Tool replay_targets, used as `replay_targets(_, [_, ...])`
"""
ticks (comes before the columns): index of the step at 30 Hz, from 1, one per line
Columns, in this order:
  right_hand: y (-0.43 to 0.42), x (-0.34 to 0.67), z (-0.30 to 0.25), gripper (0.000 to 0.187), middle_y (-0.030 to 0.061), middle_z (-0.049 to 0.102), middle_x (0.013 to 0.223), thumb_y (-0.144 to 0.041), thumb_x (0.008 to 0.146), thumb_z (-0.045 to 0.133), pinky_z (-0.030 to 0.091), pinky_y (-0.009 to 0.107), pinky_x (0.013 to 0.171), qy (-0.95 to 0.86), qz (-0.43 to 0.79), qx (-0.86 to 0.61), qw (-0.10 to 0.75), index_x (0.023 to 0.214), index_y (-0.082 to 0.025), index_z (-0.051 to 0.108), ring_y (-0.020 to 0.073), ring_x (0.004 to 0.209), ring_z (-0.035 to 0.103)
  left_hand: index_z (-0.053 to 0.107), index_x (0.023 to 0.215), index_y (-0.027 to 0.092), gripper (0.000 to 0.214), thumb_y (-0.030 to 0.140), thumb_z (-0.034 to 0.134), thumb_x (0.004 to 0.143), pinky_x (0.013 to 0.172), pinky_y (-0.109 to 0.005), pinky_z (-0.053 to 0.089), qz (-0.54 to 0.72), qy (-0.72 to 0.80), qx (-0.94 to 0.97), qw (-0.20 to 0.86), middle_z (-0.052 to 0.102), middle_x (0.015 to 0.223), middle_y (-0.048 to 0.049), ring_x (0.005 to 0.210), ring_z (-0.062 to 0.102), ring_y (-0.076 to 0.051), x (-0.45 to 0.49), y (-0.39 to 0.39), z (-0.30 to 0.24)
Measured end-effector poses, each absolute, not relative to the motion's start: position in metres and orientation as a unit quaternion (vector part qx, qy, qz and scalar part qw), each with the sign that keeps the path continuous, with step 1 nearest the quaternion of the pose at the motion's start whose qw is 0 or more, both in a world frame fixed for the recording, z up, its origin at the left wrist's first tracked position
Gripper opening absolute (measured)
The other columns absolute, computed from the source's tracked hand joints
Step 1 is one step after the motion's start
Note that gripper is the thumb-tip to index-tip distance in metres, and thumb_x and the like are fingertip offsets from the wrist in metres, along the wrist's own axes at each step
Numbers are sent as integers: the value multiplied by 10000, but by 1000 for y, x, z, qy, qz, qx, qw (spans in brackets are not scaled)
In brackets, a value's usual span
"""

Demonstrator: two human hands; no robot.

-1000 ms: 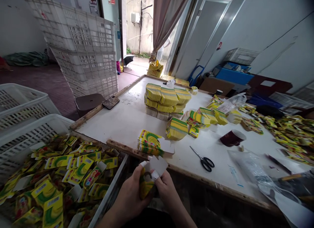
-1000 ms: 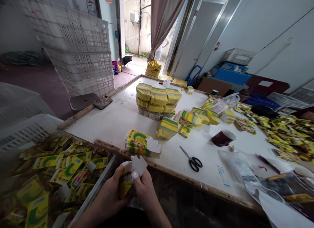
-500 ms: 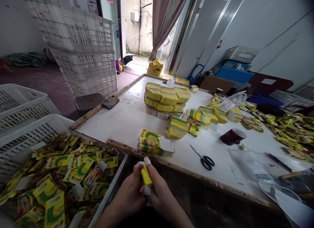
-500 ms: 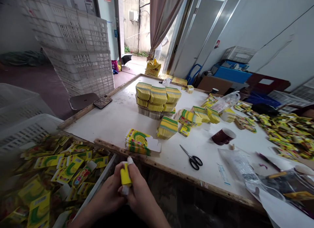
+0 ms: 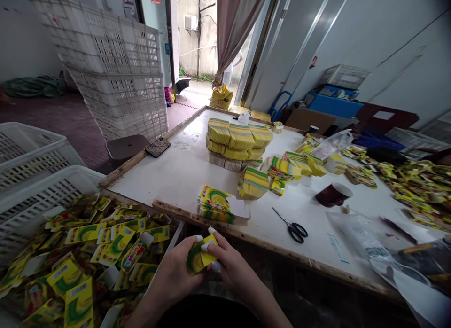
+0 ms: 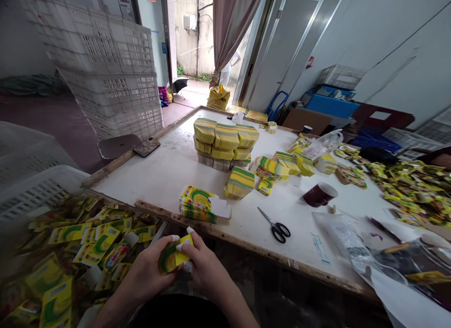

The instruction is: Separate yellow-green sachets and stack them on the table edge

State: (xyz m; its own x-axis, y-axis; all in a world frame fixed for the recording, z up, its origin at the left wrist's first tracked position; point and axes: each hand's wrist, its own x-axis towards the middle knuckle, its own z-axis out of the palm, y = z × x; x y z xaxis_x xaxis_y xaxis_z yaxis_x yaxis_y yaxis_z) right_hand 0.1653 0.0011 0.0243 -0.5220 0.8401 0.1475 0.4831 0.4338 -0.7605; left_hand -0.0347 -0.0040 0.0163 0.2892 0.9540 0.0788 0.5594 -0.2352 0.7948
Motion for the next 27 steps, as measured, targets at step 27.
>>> replay_targets(27, [60,162,38,608,-2,521,836,-94,695,552,481,301,661,-702,224,-557,382,1264,-194,364,161,689,532,440,1324,220,876,597,756,599,926,-462,486,575,437,444,531,542,1324,-168,1190,537,-343,-26,6,-1])
